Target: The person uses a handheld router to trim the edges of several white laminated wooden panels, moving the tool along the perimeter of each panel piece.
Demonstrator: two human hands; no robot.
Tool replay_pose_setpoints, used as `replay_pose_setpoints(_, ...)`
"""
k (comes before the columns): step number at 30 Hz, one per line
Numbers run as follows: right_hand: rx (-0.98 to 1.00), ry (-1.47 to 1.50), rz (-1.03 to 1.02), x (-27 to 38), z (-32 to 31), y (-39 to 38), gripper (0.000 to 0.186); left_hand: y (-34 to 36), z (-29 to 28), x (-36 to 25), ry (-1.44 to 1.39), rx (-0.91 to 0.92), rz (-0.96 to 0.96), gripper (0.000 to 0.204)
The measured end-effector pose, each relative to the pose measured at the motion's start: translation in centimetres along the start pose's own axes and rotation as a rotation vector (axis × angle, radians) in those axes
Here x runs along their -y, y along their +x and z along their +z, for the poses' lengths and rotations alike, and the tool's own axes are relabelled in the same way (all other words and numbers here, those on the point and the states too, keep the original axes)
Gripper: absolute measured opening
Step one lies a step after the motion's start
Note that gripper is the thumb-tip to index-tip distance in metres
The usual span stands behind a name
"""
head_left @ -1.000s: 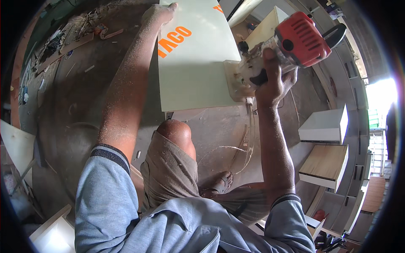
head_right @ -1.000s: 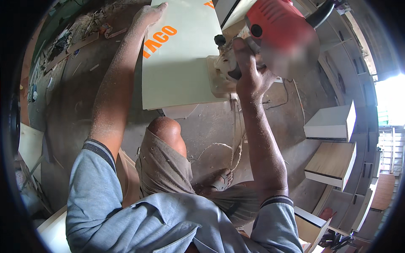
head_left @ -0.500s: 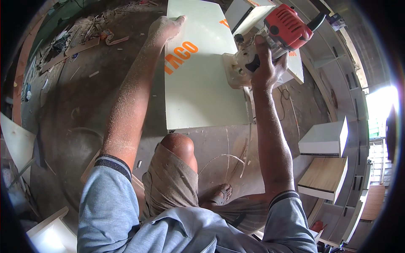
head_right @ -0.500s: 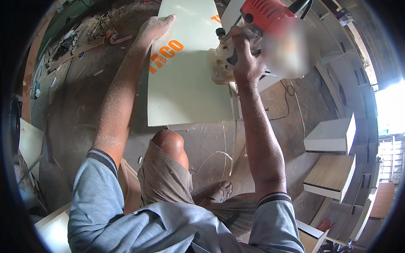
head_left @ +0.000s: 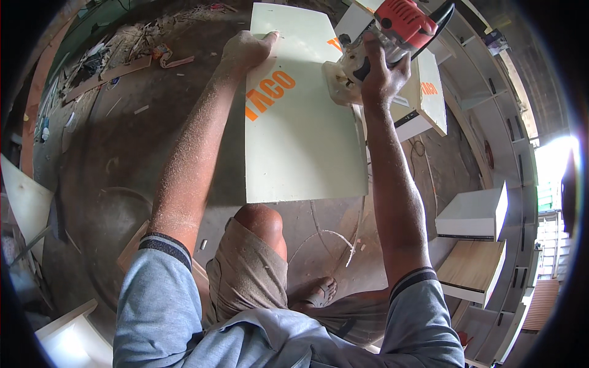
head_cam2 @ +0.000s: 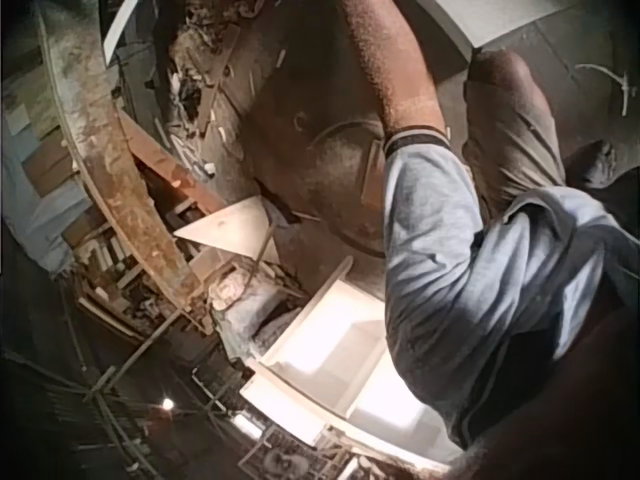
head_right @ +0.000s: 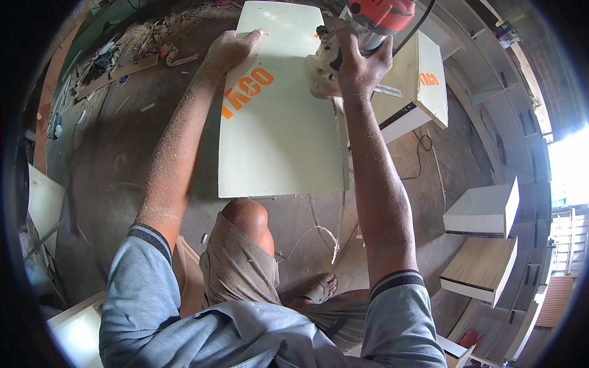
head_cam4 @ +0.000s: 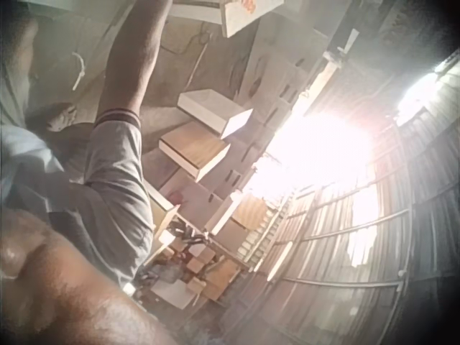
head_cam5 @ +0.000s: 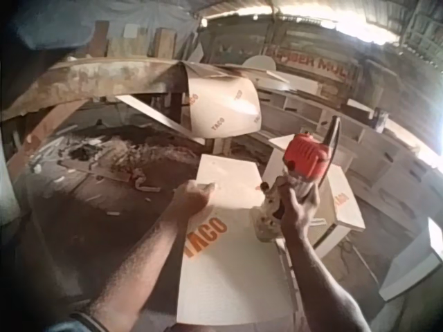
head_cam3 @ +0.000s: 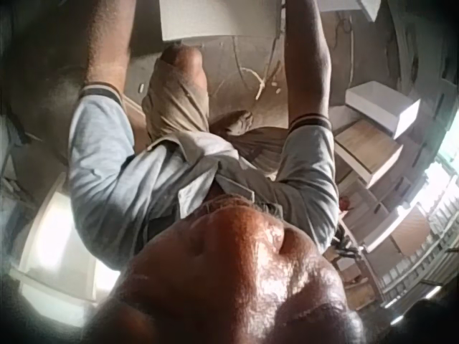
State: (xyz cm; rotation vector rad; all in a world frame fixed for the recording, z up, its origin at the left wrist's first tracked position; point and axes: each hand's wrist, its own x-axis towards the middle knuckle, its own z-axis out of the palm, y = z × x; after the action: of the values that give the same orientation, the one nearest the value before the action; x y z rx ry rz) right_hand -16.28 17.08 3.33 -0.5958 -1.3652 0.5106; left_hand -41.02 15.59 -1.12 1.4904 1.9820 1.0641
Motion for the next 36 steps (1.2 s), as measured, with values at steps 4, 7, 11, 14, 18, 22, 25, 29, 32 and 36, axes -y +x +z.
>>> replay_pose_setpoints(4, -0.011, 0.013, 0.005, -1.1, 1.2, 0.8, 0.045, 0.0, -0.3, 0.0, 0.044, -0.036, -0.032, 0.060)
replay_pose_setpoints(7, -0.014, -0.016, -0.003, -2.2, 1.5, 1.7, 0.046, -0.1, -0.3, -0.1, 0.056, -0.014, 0.002, 0.060)
replay_pose_setpoints(11, -0.027, -0.020, -0.002, -2.7, 2.9, 2.4, 0.046, 0.6, -0.4, 1.0, 0.180, -0.098, 0.016, 0.062)
replay_pose_setpoints(14, -0.046, -0.200, 0.052, -3.7, 2.8, 3.0, 0.058, 1.0, 0.0, 1.3, 0.184, -0.123, 0.019, 0.066)
replay_pose_setpoints(18, -0.040, -0.214, 0.141, -2.5, 1.9, 2.5, 0.065, -1.0, -0.2, -1.5, 0.125, -0.085, -0.070, 0.073)
replay_pose_setpoints(22, 0.043, -0.161, 0.242, -0.2, 1.4, 2.2, 0.070, 0.8, -0.2, -3.2, 0.255, -0.044, -0.237, 0.088)
replay_pose_setpoints(25, 0.038, -0.141, 0.259, -1.2, 0.7, 2.4, 0.069, 5.1, 1.0, -4.1, 0.289, -0.007, -0.283, 0.093)
replay_pose_setpoints(29, 0.068, -0.027, 0.283, 0.0, 3.1, 1.6, 0.070, 9.5, 1.6, -2.9, 0.483, -0.255, -0.343, 0.094)
replay_pose_setpoints(32, 0.062, 0.043, 0.273, -0.7, 3.3, 1.9, 0.063, 11.0, 3.6, -3.0, 0.477, -0.368, -0.480, 0.094)
replay_pose_setpoints(36, 0.033, 0.035, 0.225, -1.8, 3.1, 2.5, 0.054, 10.7, 4.9, -3.9, 0.492, -0.381, -0.414, 0.089)
